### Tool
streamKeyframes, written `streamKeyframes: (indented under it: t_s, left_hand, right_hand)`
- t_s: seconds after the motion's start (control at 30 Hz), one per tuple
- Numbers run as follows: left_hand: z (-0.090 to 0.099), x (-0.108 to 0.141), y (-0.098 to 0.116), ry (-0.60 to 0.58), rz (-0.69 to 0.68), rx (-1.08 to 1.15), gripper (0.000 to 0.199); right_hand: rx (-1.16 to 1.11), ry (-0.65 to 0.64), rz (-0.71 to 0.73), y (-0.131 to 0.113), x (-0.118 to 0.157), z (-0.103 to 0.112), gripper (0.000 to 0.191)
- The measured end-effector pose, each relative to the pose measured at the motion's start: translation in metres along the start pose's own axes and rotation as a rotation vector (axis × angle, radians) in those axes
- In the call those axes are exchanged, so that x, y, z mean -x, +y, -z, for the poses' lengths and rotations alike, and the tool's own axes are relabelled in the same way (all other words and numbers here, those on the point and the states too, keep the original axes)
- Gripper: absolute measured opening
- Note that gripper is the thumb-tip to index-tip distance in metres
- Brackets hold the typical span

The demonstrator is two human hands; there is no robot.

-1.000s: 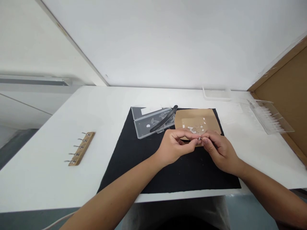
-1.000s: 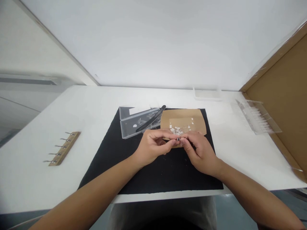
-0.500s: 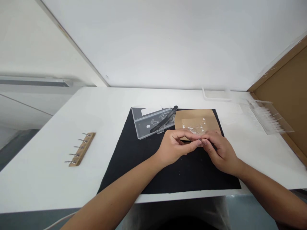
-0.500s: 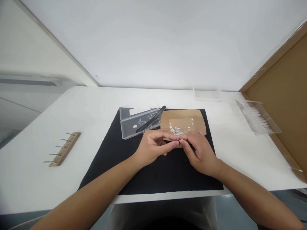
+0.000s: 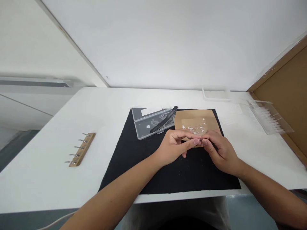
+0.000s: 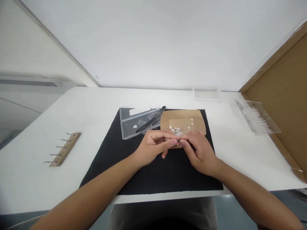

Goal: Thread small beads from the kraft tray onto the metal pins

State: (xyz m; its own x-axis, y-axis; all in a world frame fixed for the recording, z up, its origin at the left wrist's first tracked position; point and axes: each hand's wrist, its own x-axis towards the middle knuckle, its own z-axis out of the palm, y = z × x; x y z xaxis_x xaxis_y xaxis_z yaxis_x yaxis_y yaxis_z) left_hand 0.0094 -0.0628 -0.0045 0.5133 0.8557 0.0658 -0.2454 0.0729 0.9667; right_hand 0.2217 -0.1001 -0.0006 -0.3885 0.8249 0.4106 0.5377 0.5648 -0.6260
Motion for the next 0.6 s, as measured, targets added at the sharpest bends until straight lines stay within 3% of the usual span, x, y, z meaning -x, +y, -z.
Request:
streamKeyframes:
  t_s: [0.6]
  left_hand:
    - [-0.0023, 0.0021, 0.0008, 0.027, 0.008, -0.118, 0.036]
  right_hand:
    - [0.012, 0.011, -0.033, 0.0035, 0.0003, -0.0011, 0.017]
